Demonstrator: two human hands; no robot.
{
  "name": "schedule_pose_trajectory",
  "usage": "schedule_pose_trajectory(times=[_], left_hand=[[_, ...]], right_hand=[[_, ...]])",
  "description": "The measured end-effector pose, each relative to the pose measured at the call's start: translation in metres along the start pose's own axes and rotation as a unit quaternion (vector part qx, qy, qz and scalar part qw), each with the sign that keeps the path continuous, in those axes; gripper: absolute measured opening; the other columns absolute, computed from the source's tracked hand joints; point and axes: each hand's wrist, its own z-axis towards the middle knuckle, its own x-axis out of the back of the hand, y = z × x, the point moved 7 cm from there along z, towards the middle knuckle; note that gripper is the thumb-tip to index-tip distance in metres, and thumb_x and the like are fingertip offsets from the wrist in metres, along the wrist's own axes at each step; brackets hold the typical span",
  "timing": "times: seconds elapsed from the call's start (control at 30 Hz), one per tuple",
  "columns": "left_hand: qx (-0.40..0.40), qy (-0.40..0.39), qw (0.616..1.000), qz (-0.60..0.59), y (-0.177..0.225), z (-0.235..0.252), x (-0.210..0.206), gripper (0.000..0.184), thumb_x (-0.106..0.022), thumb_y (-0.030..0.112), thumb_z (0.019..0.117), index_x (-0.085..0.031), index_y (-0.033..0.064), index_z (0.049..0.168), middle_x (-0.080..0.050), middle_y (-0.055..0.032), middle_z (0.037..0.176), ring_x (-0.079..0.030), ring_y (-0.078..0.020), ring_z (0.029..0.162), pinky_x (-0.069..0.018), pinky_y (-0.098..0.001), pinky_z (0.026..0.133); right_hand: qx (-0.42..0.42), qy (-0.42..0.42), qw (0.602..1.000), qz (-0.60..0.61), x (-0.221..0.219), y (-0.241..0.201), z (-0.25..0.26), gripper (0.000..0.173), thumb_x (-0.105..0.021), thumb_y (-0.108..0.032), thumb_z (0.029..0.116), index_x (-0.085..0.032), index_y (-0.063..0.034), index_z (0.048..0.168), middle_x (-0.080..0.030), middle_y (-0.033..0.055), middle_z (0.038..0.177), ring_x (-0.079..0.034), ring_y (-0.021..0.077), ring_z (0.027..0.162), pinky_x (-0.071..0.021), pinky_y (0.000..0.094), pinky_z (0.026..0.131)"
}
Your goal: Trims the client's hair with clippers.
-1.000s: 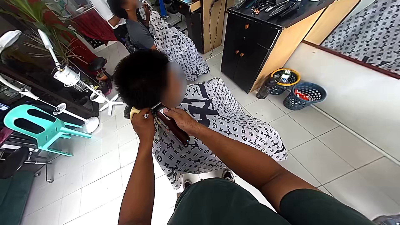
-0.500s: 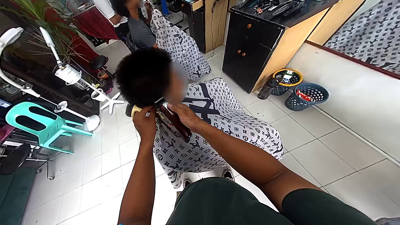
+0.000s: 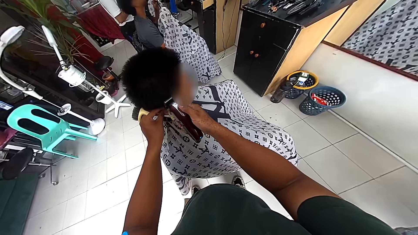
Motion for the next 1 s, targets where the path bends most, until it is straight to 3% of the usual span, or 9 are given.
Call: schedule_pose_trajectory(times=[0.3,0.4,0.47,0.53,0.57,0.7,0.8,0.87,1.0], left_hand=[[-0.030,0.016,0.999,-0.024,0.003,-0.005,0.003,0.013,-0.075,0.013,0.0927,-0.078,0.0033,0.101,-0.075,-0.0107,0.092,-0.069,-0.0185,0.086,-0.0523,-0.0413,0.085],[-0.131,0.066,0.986,-0.075,0.015,-0.038,0.015,0.021,-0.069,0.016,0.0976,-0.071,0.0002,0.111,-0.071,-0.0111,0.098,-0.067,-0.0141,0.083,-0.0571,-0.0308,0.071],[-0.123,-0.085,0.980,-0.131,0.030,-0.053,-0.001,0.024,-0.066,0.025,0.0996,-0.067,0.0033,0.111,-0.070,-0.0044,0.097,-0.066,-0.0063,0.078,-0.0561,-0.0240,0.065],[-0.008,-0.356,0.913,-0.201,0.049,-0.052,-0.030,0.030,-0.068,0.021,0.0980,-0.069,0.0016,0.120,-0.075,-0.0027,0.098,-0.069,-0.0051,0.075,-0.0568,-0.0226,0.061],[0.019,-0.417,0.876,-0.241,0.059,-0.047,-0.040,0.026,-0.067,0.017,0.0982,-0.071,0.0017,0.119,-0.077,-0.0014,0.095,-0.070,-0.0037,0.072,-0.0567,-0.0204,0.059],[0.008,-0.296,0.902,-0.313,0.085,-0.007,-0.054,0.023,-0.059,0.015,0.1029,-0.066,0.0016,0.119,-0.075,-0.0022,0.089,-0.068,-0.0056,0.066,-0.0559,-0.0210,0.052],[0.088,-0.367,0.886,-0.268,0.079,-0.008,-0.080,0.029,-0.062,0.013,0.1021,-0.062,0.0052,0.130,-0.071,-0.0051,0.091,-0.061,-0.0073,0.062,-0.0484,-0.0217,0.049],[0.062,-0.320,0.880,-0.345,0.079,-0.007,-0.079,0.025,-0.062,0.009,0.1004,-0.065,0.0067,0.126,-0.072,-0.0026,0.089,-0.060,-0.0033,0.056,-0.0468,-0.0168,0.044],[0.175,-0.347,0.827,-0.405,0.071,-0.022,-0.072,0.025,-0.046,0.017,0.1073,-0.063,0.0110,0.124,-0.073,-0.0024,0.095,-0.067,-0.0058,0.068,-0.0527,-0.0187,0.050]], right_hand=[[0.009,-0.022,1.000,-0.019,0.005,-0.004,-0.005,0.042,-0.035,-0.034,0.1117,-0.061,-0.0020,0.117,-0.064,0.0077,0.091,-0.066,0.0141,0.072,-0.0594,0.0322,0.067],[-0.048,-0.033,0.998,0.019,0.031,0.026,-0.026,0.043,-0.038,-0.036,0.1093,-0.065,-0.0032,0.106,-0.067,0.0076,0.081,-0.066,0.0148,0.066,-0.0592,0.0310,0.062],[-0.066,0.022,0.991,0.115,0.053,0.049,-0.042,0.047,-0.027,-0.036,0.1107,-0.061,-0.0036,0.111,-0.067,0.0076,0.083,-0.068,0.0161,0.070,-0.0601,0.0306,0.066],[-0.104,0.077,0.977,0.171,0.065,0.070,-0.057,0.061,-0.011,-0.046,0.1111,-0.056,-0.0047,0.120,-0.066,0.0074,0.082,-0.065,0.0160,0.065,-0.0575,0.0284,0.060],[-0.126,0.094,0.973,0.171,0.068,0.076,-0.063,0.069,-0.007,-0.051,0.1098,-0.057,-0.0040,0.121,-0.065,0.0068,0.078,-0.063,0.0151,0.059,-0.0556,0.0271,0.054],[-0.174,0.103,0.966,0.160,0.077,0.081,-0.075,0.075,-0.004,-0.055,0.1081,-0.055,-0.0013,0.121,-0.061,0.0058,0.072,-0.059,0.0148,0.054,-0.0530,0.0267,0.049],[-0.169,0.132,0.962,0.168,0.085,0.079,-0.077,0.073,-0.005,-0.053,0.1090,-0.056,-0.0012,0.116,-0.062,0.0080,0.072,-0.060,0.0160,0.055,-0.0536,0.0273,0.050],[-0.155,0.153,0.963,0.157,0.094,0.070,-0.072,0.071,-0.004,-0.049,0.1100,-0.057,-0.0011,0.112,-0.063,0.0083,0.071,-0.061,0.0162,0.054,-0.0537,0.0274,0.050],[-0.090,0.177,0.972,0.123,0.100,0.045,-0.049,0.045,-0.026,-0.037,0.1123,-0.057,-0.0045,0.118,-0.065,0.0080,0.086,-0.065,0.0177,0.068,-0.0591,0.0352,0.063]])
